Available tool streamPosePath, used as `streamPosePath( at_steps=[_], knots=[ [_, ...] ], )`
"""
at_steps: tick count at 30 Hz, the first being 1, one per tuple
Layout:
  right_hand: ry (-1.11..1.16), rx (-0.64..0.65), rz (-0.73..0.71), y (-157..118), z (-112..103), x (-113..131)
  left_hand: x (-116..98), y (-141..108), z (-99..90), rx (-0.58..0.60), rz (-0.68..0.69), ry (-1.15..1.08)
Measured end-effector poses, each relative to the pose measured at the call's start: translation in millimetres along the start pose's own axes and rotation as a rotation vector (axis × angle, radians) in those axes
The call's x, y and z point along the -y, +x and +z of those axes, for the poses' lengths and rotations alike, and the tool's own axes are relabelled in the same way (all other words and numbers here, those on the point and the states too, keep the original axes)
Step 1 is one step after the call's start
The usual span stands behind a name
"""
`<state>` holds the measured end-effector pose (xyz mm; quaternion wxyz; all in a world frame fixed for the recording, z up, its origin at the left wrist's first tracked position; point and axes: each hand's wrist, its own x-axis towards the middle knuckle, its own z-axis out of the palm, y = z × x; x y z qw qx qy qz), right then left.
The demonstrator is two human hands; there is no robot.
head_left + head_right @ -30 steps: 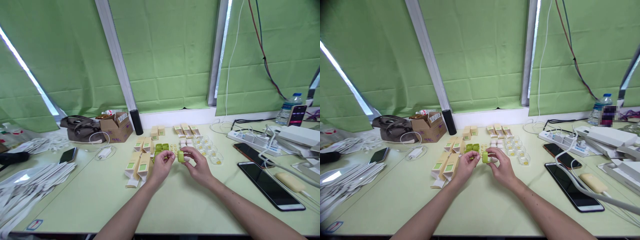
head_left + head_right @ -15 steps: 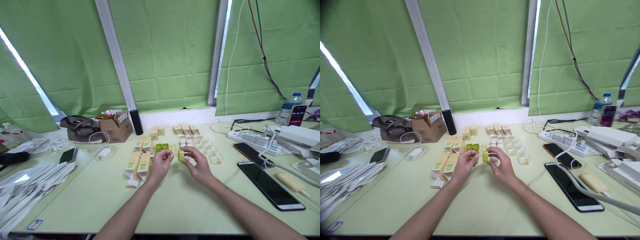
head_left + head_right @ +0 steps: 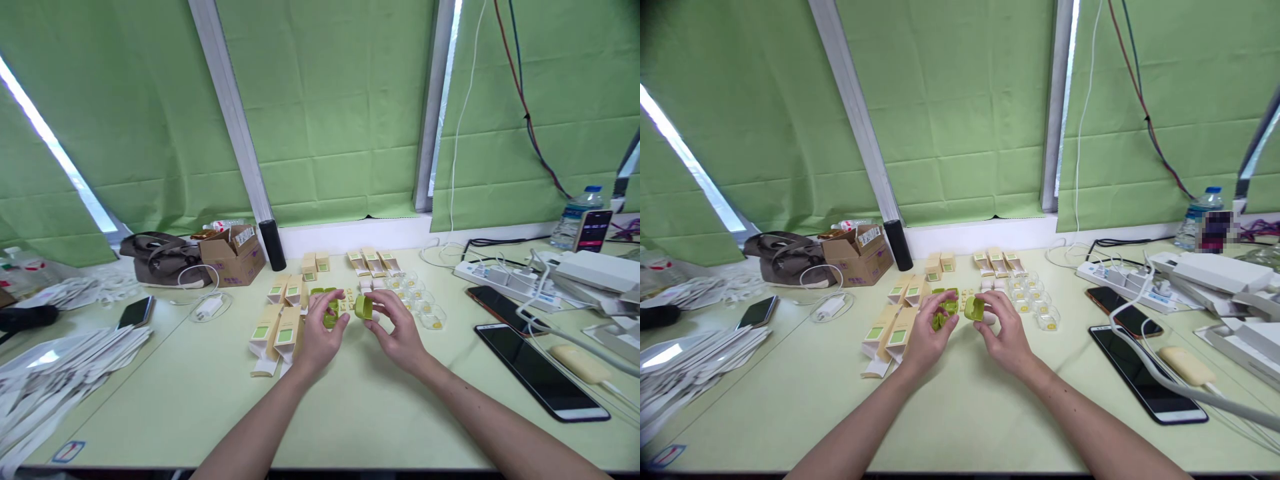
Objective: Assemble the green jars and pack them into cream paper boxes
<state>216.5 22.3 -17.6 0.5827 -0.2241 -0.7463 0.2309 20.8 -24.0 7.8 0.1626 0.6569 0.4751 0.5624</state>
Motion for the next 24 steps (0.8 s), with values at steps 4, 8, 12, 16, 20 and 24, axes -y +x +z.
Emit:
streamPosePath(
  at_steps=[4, 8, 12, 16, 20, 24],
  knots=[
    [-0.138, 0.023, -0.102, -1.8, -1.6, 1.6, -2.4, -4.2, 2.8, 0.07, 0.169, 0.107],
    [-0.182, 0.039, -0.184, -3.2, -1.9, 4.0, -0.9, -5.6, 4.3, 0.079, 0.219, 0.141],
    [-0.197, 0.04, -0.253, -2.9, -2.8, 5.8, 0.3, -5.4, 3.4, 0.083, 0.228, 0.15],
    [-0.249, 0.064, -0.331, -1.3, -5.8, 7.4, -0.7, -5.1, 3.2, 0.08, 0.229, 0.136],
    [-0.302, 0.085, -0.382, -0.5, -7.8, 6.3, -2.3, -4.3, 3.7, 0.077, 0.236, 0.128],
    [-0.319, 0.084, -0.404, -0.5, -8.1, 4.6, -2.0, -3.9, 3.6, 0.069, 0.259, 0.13]
  ],
)
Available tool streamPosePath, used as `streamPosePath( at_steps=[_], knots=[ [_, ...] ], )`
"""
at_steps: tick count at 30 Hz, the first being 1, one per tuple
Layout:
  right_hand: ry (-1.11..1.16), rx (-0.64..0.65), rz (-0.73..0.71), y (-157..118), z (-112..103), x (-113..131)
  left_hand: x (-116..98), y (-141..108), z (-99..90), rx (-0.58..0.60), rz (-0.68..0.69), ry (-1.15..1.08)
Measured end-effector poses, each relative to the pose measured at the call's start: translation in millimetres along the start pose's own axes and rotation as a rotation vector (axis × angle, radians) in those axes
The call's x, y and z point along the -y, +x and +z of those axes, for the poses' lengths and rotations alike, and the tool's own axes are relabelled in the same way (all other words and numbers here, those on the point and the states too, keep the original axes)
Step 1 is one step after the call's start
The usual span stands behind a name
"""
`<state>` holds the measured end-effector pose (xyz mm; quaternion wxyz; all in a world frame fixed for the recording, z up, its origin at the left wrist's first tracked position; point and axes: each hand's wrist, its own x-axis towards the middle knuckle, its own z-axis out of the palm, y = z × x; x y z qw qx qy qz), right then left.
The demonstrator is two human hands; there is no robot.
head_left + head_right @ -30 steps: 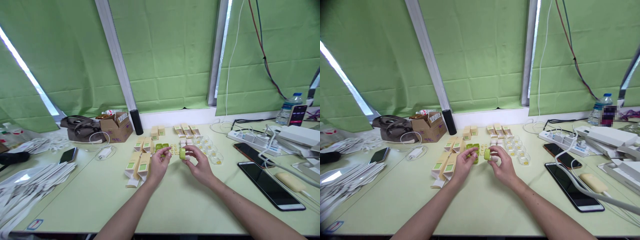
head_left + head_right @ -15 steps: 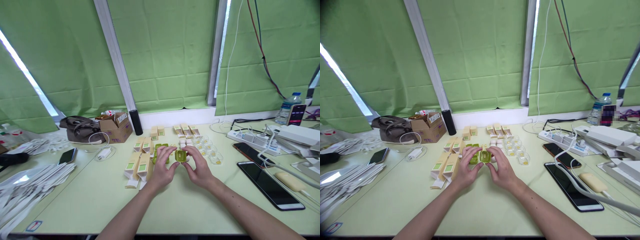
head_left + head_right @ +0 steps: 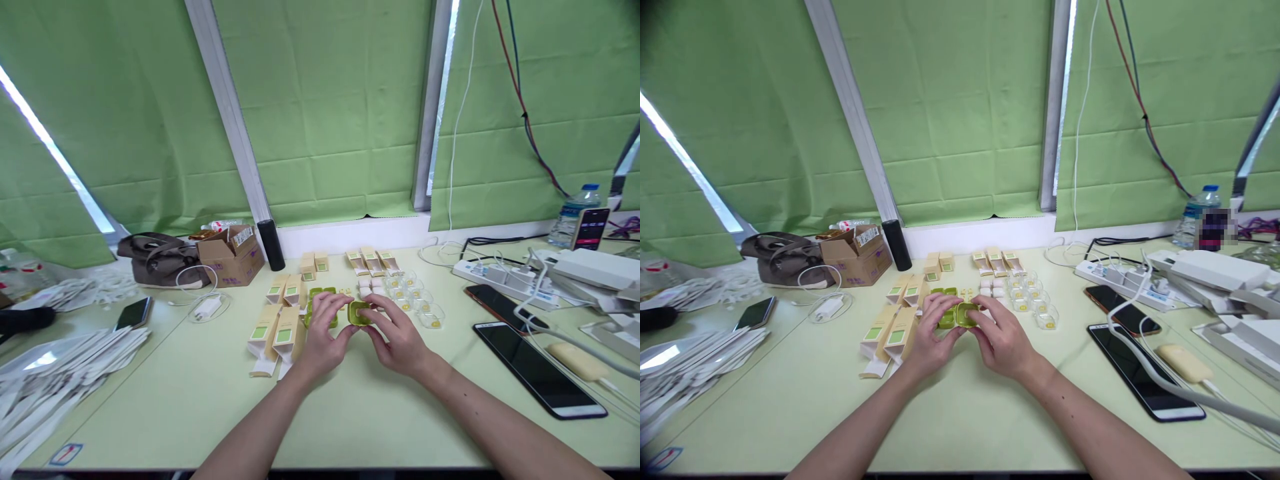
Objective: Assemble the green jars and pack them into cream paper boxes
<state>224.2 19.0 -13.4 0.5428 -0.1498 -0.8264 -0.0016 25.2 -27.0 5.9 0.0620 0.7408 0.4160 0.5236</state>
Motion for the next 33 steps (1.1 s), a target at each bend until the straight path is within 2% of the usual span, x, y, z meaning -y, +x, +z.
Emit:
streamPosePath(
  at_steps=[12, 23, 33],
  knots=[
    [-0.025, 0.038, -0.036, 4.3, -0.9, 3.1, 1.8, -2.2, 0.7, -0.04, 0.089, 0.04],
    [0.049, -0.028, 0.033, -1.9, 4.3, 0.1, 0.4, -1.8, 0.9, -0.059, 0.073, 0.046],
    [0.055, -0.021, 0.024, -2.0, 4.7, 1.3, -0.1, -1.8, 0.1, -0.067, 0.085, 0.056]
  ],
)
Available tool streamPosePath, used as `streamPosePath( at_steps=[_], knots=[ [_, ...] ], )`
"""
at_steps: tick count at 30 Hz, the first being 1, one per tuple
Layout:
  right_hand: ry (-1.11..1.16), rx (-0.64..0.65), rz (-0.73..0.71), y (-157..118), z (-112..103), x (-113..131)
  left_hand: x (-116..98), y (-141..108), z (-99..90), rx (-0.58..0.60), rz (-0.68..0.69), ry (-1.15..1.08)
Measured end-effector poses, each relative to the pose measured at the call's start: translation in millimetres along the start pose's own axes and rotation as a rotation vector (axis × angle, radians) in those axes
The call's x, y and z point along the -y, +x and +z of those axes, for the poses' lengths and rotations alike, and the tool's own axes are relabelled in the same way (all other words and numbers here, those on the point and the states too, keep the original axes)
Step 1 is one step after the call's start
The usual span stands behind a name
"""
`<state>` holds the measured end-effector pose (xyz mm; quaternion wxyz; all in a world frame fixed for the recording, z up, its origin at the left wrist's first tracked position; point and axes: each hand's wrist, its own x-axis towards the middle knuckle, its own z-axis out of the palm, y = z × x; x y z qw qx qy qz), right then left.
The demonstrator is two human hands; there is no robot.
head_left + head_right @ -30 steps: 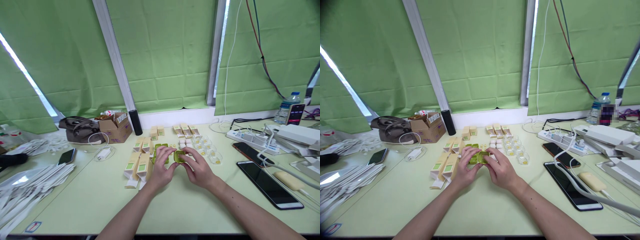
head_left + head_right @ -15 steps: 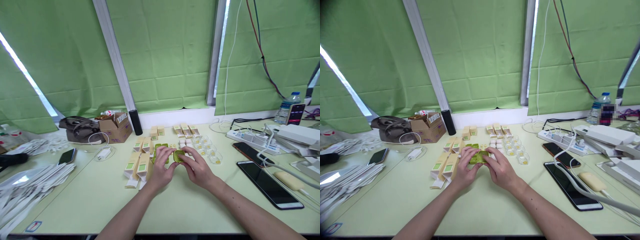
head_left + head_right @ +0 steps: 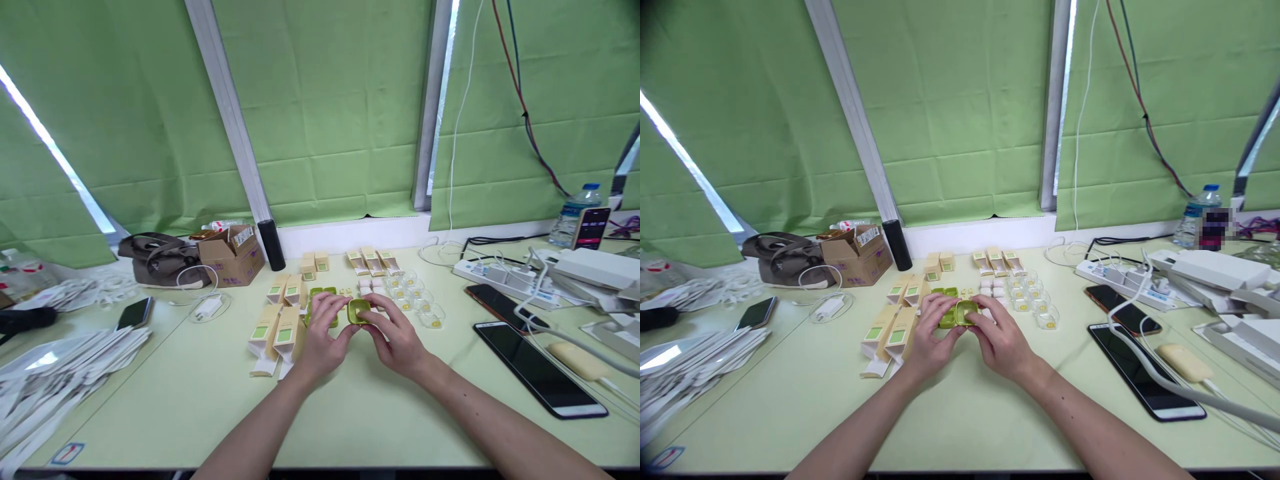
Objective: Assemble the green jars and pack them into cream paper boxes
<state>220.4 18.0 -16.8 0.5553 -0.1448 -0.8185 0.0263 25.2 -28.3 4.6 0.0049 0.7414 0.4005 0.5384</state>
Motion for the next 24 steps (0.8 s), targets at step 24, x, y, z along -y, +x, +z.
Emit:
streamPosePath(
  at_steps=[24],
  knots=[
    [0.017, 0.008, -0.042, 5.0, -4.2, 4.7, 0.3, 2.2, 0.0, -0.056, 0.119, 0.053]
  ],
)
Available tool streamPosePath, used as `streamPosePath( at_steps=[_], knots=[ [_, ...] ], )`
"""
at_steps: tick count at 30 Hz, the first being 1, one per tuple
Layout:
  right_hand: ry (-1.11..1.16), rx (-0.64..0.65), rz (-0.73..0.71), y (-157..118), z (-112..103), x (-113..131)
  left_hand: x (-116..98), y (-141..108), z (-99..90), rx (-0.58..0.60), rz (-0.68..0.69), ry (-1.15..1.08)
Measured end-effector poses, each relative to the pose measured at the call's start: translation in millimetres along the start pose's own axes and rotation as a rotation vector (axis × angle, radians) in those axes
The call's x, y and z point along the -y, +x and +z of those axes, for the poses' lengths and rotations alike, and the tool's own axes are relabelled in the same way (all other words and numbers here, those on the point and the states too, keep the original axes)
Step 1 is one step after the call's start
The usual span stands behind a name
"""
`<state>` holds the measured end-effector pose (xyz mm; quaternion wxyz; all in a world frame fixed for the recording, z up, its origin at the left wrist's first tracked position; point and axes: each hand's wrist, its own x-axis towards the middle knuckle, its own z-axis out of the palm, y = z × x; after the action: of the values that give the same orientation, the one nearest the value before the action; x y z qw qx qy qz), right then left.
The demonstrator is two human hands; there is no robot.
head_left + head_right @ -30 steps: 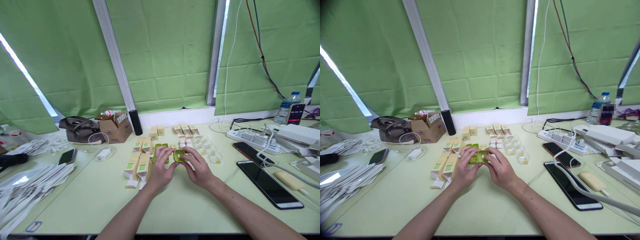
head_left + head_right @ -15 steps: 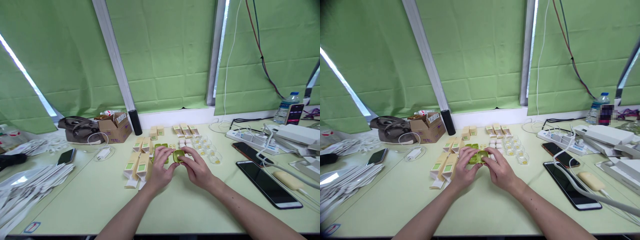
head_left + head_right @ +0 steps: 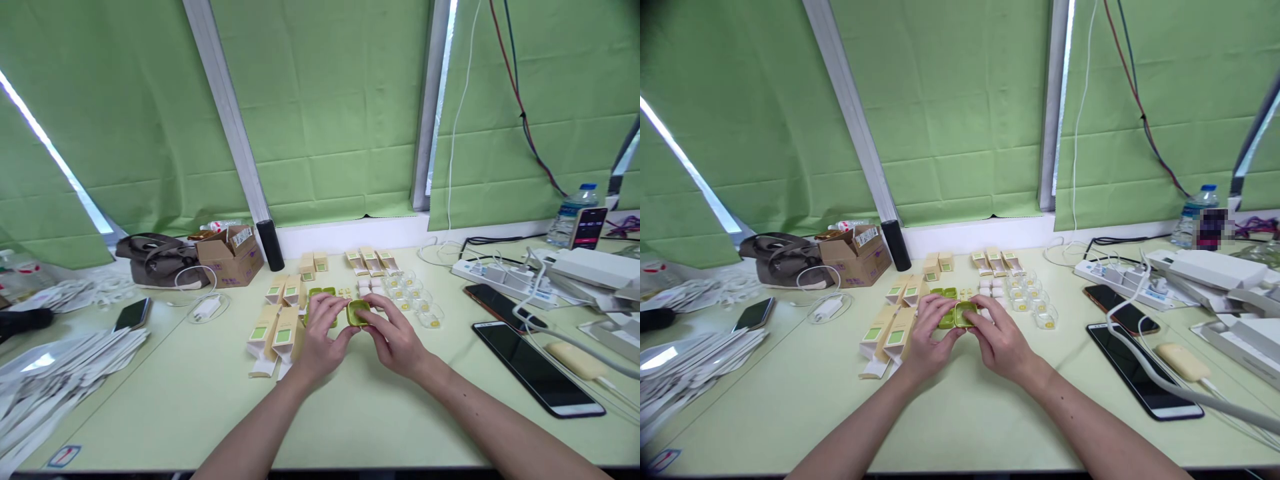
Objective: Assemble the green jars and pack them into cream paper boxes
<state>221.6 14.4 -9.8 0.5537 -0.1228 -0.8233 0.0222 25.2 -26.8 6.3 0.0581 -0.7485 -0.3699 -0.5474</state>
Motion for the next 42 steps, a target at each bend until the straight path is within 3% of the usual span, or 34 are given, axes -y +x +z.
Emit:
streamPosePath(
  at_steps=[12, 20, 23, 27, 32, 36, 39, 42],
  knots=[
    [0.062, -0.048, 0.068, -6.4, 3.4, -2.3, 4.2, -2.0, 1.6, -0.02, -0.039, -0.007],
    [0.061, 0.031, 0.046, -3.7, 4.2, -0.9, 1.5, 0.6, 1.1, 0.016, -0.32, -0.062],
    [0.041, 0.051, 0.074, -5.4, 5.8, -2.0, 0.4, 2.1, 1.5, 0.075, -0.351, -0.1],
    [0.119, 0.043, 0.183, -5.9, 6.7, 0.8, 3.5, 1.2, 3.5, 0.129, -0.351, -0.176],
    [0.343, 0.065, 0.431, -2.7, 6.8, 3.6, 5.8, -1.7, 6.0, 0.186, -0.409, -0.309],
    [0.604, 0.005, 0.607, -3.1, 9.3, -3.8, 0.4, -0.4, 3.4, 0.173, -0.449, -0.23],
    [0.734, -0.054, 0.685, -3.8, 9.5, -11.4, -1.4, 1.4, -1.3, 0.09, -0.405, -0.131],
    [0.754, -0.079, 0.743, -3.7, 8.5, -15.5, 0.7, 1.0, -4.0, 0.11, -0.292, -0.152]
  ],
)
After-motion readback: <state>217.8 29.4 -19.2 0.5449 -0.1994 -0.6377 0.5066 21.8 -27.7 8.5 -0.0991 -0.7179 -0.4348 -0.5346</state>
